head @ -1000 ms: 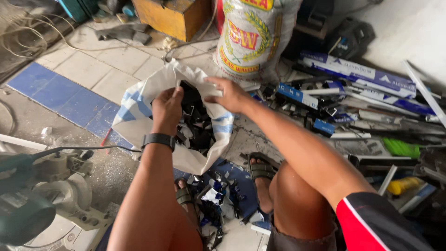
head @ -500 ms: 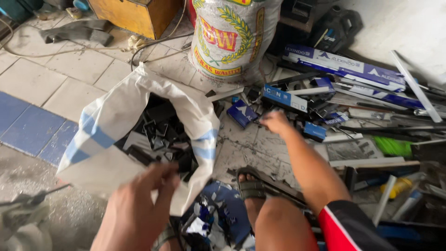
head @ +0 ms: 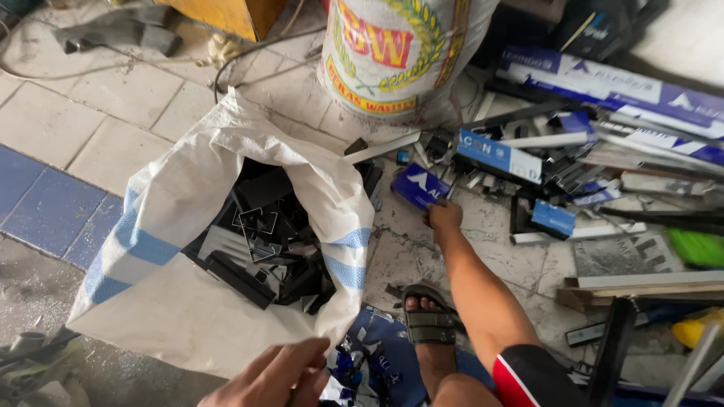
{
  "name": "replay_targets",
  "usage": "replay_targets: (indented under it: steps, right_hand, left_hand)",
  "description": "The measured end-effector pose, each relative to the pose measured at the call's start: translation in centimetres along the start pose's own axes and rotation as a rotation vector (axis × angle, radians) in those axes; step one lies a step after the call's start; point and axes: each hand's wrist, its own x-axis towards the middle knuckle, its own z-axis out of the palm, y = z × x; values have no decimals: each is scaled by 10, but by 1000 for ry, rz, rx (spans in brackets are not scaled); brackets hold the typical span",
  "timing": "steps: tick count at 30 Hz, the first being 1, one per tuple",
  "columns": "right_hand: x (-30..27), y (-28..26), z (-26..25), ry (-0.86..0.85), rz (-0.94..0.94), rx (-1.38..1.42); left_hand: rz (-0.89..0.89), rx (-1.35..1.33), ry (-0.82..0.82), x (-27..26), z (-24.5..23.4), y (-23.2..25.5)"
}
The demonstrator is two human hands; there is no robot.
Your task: The person sits on the floor and sorts through a pile of metal parts and packaging. They pick up small metal pieces, remove them from blue and white packaging, and place them into a large white sack. The person also handles longer metal profiles and places them into the sack.
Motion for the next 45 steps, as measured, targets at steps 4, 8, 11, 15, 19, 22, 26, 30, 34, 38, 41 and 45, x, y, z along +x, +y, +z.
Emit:
replay_targets:
  steps: [4, 8, 11, 15, 19, 22, 26, 30, 34, 38, 41, 45]
  right_hand:
    - [-45, -65, -43, -14, -161, -459]
    - [-82, -124, -100, -118, -485, -702]
    - [-174, -190, -136, -361, -608, -917]
    - [-276, -238, -160, -552, -865, -908]
    - [-344, -251, -161, -660, -1045, -871]
    - [-375, -254, -161, -561, -1149, -885]
    - [-375, -237, -166, -502, -1500, -876]
    - [-346, -217, -157, -226, -1782, -811]
    - [-326, -197, -137, -127, -1946, -875]
    - [-362, -188, -132, -172, -2050, -936]
    - [-352, -177, -129, -303, -2007, -934]
    - [-354, -163, -139, -539, -1886, -808]
  left_hand:
    - [98, -149, -1, 5, -28, 41]
    - [187, -163, 21, 23, -19, 68]
    - [350, -188, 200, 48, 4, 74]
    - [355, -414, 144, 67, 6, 89]
    - [271, -1053, -137, 50, 0, 128]
    - [232, -1388, -127, 65, 18, 131]
    - [289, -1518, 17, 61, 16, 146]
    - [387, -1509, 112, 61, 22, 144]
    - [299, -1360, 359, 109, 42, 121]
    - [96, -1179, 390, 52, 10, 128]
    - [41, -1099, 418, 52, -4, 124]
    - [-16, -1125, 502, 78, -6, 106]
